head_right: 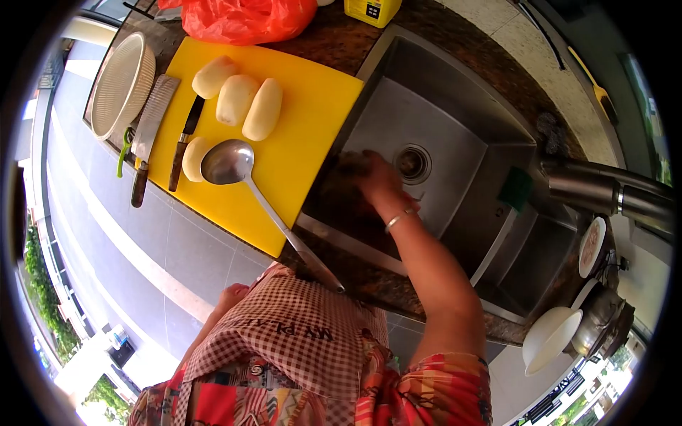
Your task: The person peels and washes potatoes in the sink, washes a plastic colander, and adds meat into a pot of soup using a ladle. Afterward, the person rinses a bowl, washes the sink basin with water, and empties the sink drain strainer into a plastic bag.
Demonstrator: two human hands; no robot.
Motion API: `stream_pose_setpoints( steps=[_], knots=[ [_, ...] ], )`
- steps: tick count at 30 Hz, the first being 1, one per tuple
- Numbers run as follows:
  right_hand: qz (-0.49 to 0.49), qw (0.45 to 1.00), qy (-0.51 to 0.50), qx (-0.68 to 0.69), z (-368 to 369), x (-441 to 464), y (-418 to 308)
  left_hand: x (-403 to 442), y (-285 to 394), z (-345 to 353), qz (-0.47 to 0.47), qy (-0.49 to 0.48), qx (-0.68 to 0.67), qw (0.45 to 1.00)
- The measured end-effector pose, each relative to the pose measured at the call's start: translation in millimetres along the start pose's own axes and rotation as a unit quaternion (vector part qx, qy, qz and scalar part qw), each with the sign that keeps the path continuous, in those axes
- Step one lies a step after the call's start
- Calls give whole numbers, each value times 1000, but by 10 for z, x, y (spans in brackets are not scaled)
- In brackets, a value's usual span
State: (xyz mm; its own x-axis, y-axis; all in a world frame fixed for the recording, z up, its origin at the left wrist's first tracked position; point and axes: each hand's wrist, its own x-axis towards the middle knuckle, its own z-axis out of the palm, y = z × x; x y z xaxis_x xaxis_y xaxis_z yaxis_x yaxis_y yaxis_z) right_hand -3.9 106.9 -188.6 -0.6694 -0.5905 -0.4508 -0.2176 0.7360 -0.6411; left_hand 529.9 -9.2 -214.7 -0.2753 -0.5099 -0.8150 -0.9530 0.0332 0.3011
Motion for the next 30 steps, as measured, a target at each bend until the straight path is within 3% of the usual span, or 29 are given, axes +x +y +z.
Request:
stream_pose_setpoints(
  steps=[3, 5, 7, 9, 13, 15, 16, 18, 19, 24, 27, 29, 30],
  knots=[
    [-172, 983, 71, -6, -174, -218, -40, -5, 4, 35, -13, -3, -12, 1000],
    [-214, 963, 32, -163, -199, -254, -10, 37, -100, 82, 1, 9, 14, 1000],
    [-260, 941, 70, -206, -248, -253, -38, 75, -124, 77, -17, -10, -22, 1000],
    [-311, 925, 175, -129, -275, -255, -95, 58, -93, 98, -35, -18, -47, 998],
    [-157, 979, 133, 11, -158, 8, 369, 103, 59, -33, -40, -22, -66, 997],
    [-74, 979, 128, 141, -166, 153, 684, 133, 32, 26, -42, -18, -88, 995],
    [12, 971, 135, 199, -258, 184, 737, 130, 68, 7, -45, -13, -95, 994],
    [180, 922, 147, 310, -472, 251, 855, 120, 147, -18, -41, -13, -88, 995],
    [207, 892, 179, 360, -561, 327, 1042, 96, 192, -26, -36, -16, -75, 996],
    [258, 732, 317, 545, -982, 723, 1976, 52, 227, -9, -4, -20, -40, 999],
    [303, 706, 387, 510, -1067, 630, 1819, 39, 148, -3, 6, -16, -21, 1000],
    [248, 884, 309, 249, -872, 643, 2319, 88, 145, -24, -6, -21, -31, 999],
    [229, 924, 257, 165, -809, 508, 2223, 104, 160, -39, -11, -18, -43, 999]
  ],
)
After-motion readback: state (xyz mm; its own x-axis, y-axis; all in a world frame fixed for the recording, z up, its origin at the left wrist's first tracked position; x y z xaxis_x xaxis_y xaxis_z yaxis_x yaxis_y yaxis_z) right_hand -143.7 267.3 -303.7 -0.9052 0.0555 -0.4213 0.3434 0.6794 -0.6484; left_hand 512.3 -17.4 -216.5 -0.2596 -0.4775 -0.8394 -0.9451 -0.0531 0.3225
